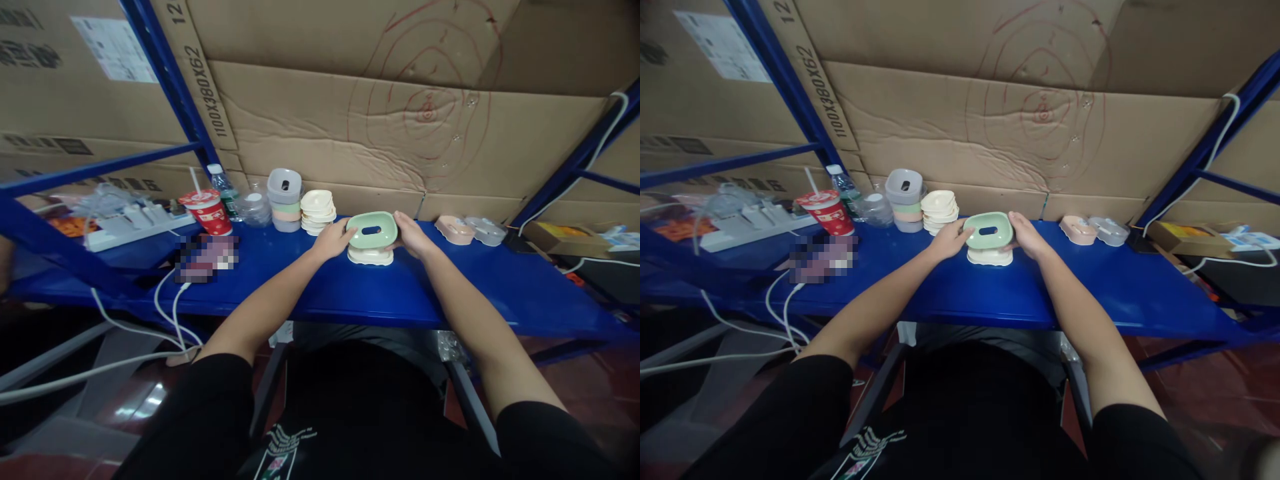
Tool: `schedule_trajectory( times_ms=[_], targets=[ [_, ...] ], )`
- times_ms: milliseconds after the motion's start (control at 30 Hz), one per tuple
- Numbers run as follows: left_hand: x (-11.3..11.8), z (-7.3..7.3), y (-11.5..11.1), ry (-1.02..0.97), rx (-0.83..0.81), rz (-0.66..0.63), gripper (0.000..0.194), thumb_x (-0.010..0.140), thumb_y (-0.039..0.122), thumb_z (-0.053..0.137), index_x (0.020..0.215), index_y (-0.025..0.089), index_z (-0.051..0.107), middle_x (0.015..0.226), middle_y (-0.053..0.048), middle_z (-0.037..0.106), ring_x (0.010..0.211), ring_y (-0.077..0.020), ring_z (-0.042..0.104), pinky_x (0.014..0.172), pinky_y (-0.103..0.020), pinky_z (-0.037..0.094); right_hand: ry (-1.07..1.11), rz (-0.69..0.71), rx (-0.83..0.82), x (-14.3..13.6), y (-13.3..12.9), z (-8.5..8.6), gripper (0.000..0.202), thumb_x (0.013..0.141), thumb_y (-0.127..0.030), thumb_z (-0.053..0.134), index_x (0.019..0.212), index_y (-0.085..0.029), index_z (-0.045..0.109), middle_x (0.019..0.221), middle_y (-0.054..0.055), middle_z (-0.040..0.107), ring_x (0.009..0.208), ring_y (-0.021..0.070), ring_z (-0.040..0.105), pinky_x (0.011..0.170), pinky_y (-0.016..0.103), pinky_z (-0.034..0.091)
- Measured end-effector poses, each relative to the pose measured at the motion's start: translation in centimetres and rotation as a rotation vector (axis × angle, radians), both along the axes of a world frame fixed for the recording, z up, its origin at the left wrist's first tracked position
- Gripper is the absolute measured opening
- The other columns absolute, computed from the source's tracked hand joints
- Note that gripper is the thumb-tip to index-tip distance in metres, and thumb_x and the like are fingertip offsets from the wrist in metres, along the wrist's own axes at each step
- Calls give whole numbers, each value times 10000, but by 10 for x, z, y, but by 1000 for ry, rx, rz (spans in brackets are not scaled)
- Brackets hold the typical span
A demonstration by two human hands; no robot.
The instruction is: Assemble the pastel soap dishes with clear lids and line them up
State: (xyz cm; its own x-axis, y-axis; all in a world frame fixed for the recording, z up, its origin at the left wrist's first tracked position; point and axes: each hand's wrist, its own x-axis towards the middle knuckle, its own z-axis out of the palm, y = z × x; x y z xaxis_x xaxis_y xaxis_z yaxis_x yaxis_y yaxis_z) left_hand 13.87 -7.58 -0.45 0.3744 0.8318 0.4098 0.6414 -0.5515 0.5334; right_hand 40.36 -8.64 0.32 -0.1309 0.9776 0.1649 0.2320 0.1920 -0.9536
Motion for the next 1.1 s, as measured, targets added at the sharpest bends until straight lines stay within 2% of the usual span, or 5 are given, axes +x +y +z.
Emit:
schedule_trajectory(
  times_ms=[167,367,633,900,1100],
  targets=[
    [0,-4,4,2,-58,-31,516,1123,444,469,1463,133,702,1059,-123,836,979,-279,785,897,-348,579,-686,-284,260,11,-7,11,598,1091,-688,384,868,-218,680,910,127,787,960,303,747,865,393,574],
    [6,-5,-1,294,-132,-12,496,1140,381,396,1403,148,746,1234,-156,819,1149,-305,772,993,-371,553,-1280,-142,94,2,-17,16,543,1117,-408,334,1109,-167,821,1317,175,806,1231,329,741,928,351,532],
    [1,-1,5,321,-62,87,461,1129,451,471,1314,203,813,1343,-138,795,1244,-334,736,1009,-404,544,-1258,-27,20,1,-5,1,562,1143,-428,310,1202,-172,807,1333,182,797,1241,331,741,909,350,535],
    [-136,40,37,-258,328,794,383,1089,350,581,1393,183,743,1105,-139,815,1054,-300,731,980,-494,514,-1068,13,17,10,1,-2,535,1148,-465,375,911,-179,760,862,108,810,836,234,744,742,302,470],
    [-187,20,54,-296,109,866,309,943,366,772,1124,118,733,998,-135,760,1191,-331,663,980,-495,422,-1058,18,46,12,2,-4,498,1143,-457,412,863,-188,724,843,96,795,790,217,718,734,297,456]
  ],
)
